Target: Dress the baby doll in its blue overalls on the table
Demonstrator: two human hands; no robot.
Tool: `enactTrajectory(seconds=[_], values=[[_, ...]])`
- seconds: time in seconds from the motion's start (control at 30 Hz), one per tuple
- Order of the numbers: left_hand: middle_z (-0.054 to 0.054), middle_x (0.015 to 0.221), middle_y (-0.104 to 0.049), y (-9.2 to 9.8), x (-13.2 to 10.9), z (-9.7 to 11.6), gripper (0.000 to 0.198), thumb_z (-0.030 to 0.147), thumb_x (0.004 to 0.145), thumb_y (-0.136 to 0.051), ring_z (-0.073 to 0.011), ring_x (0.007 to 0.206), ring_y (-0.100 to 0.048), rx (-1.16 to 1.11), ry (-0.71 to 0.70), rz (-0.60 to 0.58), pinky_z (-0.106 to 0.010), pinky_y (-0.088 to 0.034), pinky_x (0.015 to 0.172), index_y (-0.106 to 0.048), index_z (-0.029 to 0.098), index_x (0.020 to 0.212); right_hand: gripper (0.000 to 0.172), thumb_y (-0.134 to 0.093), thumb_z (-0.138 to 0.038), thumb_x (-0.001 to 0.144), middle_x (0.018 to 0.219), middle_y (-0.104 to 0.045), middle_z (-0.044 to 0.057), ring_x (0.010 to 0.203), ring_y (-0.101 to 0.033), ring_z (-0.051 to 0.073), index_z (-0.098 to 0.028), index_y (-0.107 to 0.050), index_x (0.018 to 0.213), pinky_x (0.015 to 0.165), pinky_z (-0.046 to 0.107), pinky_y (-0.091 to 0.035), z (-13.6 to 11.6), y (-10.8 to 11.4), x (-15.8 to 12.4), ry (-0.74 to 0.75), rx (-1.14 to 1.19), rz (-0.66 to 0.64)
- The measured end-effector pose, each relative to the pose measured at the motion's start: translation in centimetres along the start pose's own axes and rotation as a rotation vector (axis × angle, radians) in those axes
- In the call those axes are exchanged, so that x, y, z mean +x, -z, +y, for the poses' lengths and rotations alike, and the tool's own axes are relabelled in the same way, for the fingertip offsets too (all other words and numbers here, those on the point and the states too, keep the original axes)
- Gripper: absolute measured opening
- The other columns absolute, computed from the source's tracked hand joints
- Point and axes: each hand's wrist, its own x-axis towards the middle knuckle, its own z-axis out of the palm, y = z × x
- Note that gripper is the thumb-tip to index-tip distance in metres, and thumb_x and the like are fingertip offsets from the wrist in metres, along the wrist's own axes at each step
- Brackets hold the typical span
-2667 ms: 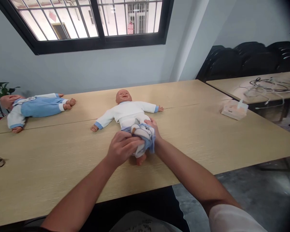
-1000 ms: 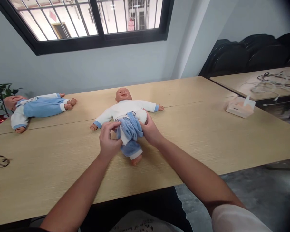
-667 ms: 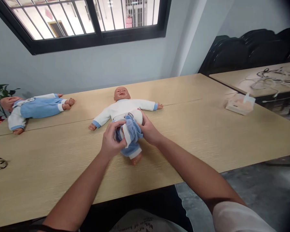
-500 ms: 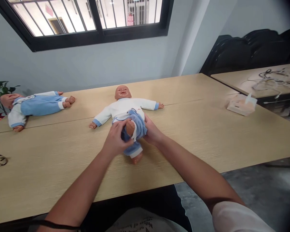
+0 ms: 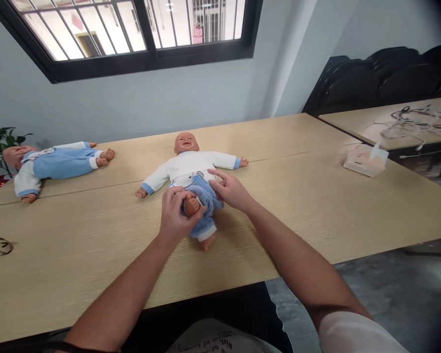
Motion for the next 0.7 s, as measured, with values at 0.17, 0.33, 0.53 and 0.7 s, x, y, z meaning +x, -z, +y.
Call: enactTrajectory(seconds=[0.17, 0.33, 0.53, 0.7], values=[[-0.006, 0.098, -0.065, 0.1, -0.1, 0.2, 0.028, 0.043, 0.088, -0.075, -0.0253, 0.098, -0.061, 0.034, -0.14, 0.037, -0.043, -0.049, 0.091, -0.061, 0.023, 0.1, 0.051, -0.061, -0.062, 0.095, 0.059, -0.052, -0.006, 0.054, -0.051, 0.014, -0.018, -0.068, 0.118, 0.056, 0.028, -0.046, -0.7, 1.2, 0.1, 0.072, 0.133, -0.116], [-0.005, 0.099, -0.069, 0.0, 0.2, 0.1, 0.027, 0.04, 0.089, -0.076, -0.0247, 0.098, -0.063, 0.005, -0.12, 0.035, -0.042, -0.048, 0.091, -0.061, 0.023, 0.103, 0.037, -0.078, -0.053, 0.085, 0.084, -0.06, 0.0, 0.071, -0.052, 0.014, -0.02, -0.071, 0.1, 0.063, 0.026, -0.043, -1.4, 0.3, -0.6, 0.224, -0.029, -0.171], [-0.005, 0.094, -0.067, 0.7, 0.4, 0.2, 0.029, 0.043, 0.085, -0.079, -0.0245, 0.091, -0.064, 0.019, -0.244, 0.155, -0.042, -0.05, 0.089, -0.065, 0.024, 0.1, 0.045, -0.07, -0.064, 0.088, 0.085, -0.065, 0.002, 0.077, -0.056, 0.017, -0.021, -0.07, 0.101, 0.07, 0.028, -0.046, 0.0, 1.6, 0.5, 0.022, 0.335, -0.053], [-0.004, 0.086, -0.066, 1.3, -0.2, 0.7, 0.027, 0.045, 0.08, -0.079, -0.0237, 0.082, -0.065, 0.028, -0.399, 0.14, -0.042, -0.054, 0.083, -0.067, 0.025, 0.093, 0.048, -0.071, -0.064, 0.082, 0.09, -0.072, 0.006, 0.088, -0.061, 0.021, -0.018, -0.071, 0.094, 0.081, 0.033, -0.05, 1.7, 3.1, 4.8, -0.091, 0.145, 0.144]])
